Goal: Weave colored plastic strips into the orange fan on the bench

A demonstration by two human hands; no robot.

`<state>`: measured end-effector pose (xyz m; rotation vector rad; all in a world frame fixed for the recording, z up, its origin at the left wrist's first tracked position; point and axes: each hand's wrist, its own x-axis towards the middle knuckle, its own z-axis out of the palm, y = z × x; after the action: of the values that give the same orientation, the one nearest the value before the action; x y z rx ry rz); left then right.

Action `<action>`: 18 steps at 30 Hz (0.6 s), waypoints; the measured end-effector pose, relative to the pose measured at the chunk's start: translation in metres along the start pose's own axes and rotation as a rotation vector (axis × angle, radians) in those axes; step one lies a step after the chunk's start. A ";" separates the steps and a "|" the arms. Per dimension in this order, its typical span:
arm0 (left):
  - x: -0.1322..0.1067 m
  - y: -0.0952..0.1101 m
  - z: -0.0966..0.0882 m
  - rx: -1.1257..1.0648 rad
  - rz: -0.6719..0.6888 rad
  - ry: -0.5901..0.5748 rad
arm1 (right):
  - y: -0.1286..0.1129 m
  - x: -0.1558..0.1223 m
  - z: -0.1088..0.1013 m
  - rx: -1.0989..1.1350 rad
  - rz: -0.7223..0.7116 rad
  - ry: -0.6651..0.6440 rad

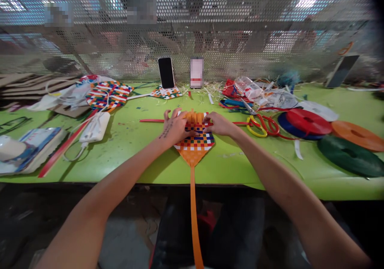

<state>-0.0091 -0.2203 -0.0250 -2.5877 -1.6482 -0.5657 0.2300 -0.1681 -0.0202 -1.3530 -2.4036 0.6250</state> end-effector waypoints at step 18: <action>-0.007 0.007 -0.001 0.050 0.009 0.069 | 0.005 -0.006 0.004 -0.104 0.001 0.114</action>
<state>-0.0061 -0.2298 -0.0251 -2.5100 -1.6080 -0.5984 0.2345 -0.1724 -0.0267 -1.3914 -2.3730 0.4153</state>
